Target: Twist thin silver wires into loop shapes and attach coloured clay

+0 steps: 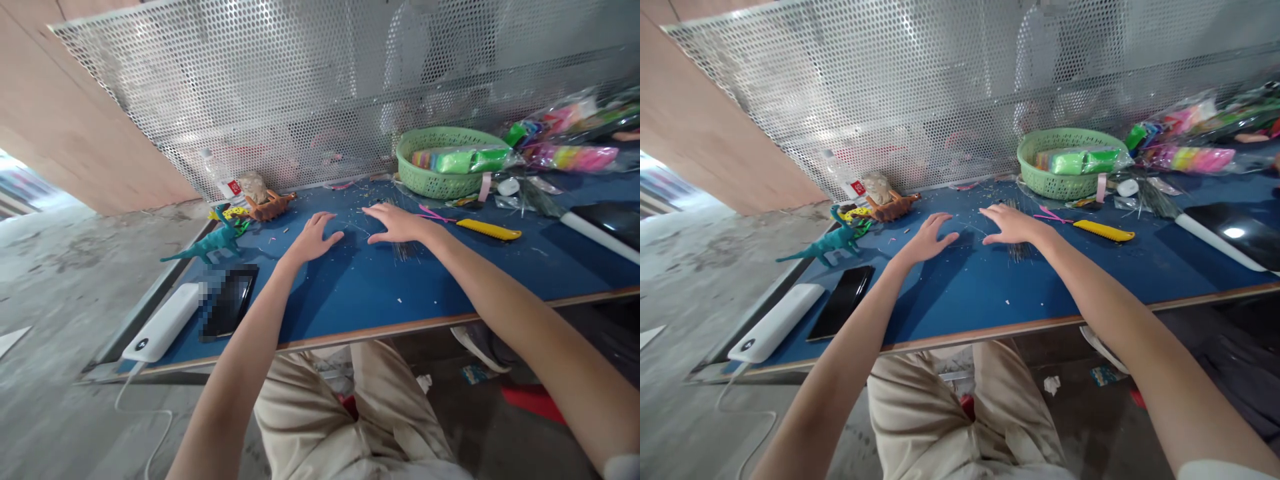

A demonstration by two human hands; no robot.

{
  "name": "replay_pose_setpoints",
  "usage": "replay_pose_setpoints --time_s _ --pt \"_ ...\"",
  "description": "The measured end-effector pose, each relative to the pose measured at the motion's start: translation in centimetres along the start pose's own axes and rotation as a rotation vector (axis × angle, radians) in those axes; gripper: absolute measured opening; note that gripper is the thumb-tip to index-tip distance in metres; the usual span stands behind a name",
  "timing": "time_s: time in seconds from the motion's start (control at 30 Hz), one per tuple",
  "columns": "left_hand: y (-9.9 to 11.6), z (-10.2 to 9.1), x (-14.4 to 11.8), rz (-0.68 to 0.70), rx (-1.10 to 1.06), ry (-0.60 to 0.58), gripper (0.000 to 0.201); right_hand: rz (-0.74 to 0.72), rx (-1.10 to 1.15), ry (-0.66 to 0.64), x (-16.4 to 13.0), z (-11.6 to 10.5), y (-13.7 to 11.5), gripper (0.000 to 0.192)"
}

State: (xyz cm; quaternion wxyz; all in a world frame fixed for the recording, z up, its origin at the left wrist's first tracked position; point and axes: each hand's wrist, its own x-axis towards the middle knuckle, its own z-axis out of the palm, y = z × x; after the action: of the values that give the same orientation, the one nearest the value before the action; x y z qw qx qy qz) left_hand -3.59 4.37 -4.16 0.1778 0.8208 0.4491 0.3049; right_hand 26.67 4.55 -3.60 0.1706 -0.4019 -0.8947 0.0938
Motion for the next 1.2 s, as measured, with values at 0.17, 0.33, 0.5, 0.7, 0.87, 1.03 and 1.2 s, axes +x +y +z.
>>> replay_pose_setpoints --time_s 0.17,0.33,0.5,0.7,0.87,1.03,1.2 --pt "-1.3 -0.6 -0.2 0.07 0.197 -0.25 0.091 0.037 0.022 -0.036 -0.4 -1.0 0.9 0.084" --pt "-0.8 1.2 0.5 0.118 0.221 -0.294 0.084 0.014 -0.015 -0.031 0.4 0.2 -0.3 0.062" --pt "0.0 2.5 0.9 0.093 0.248 -0.403 0.078 0.007 -0.04 -0.02 1.4 1.6 -0.6 0.043" --pt "-0.3 2.6 0.9 0.08 0.257 -0.373 0.077 0.157 0.122 -0.01 1.8 2.3 -1.5 0.029" --pt "-0.4 2.9 0.9 0.083 0.252 -0.336 0.068 0.239 0.106 0.022 1.9 2.7 -1.6 0.03" --pt "-0.3 2.8 0.8 0.146 0.24 -0.279 0.061 0.213 0.145 0.049 1.6 2.6 -0.8 0.042" --pt "-0.5 3.0 0.5 0.094 0.275 -0.203 0.056 0.159 0.13 0.05 1.6 2.2 -1.3 0.016"
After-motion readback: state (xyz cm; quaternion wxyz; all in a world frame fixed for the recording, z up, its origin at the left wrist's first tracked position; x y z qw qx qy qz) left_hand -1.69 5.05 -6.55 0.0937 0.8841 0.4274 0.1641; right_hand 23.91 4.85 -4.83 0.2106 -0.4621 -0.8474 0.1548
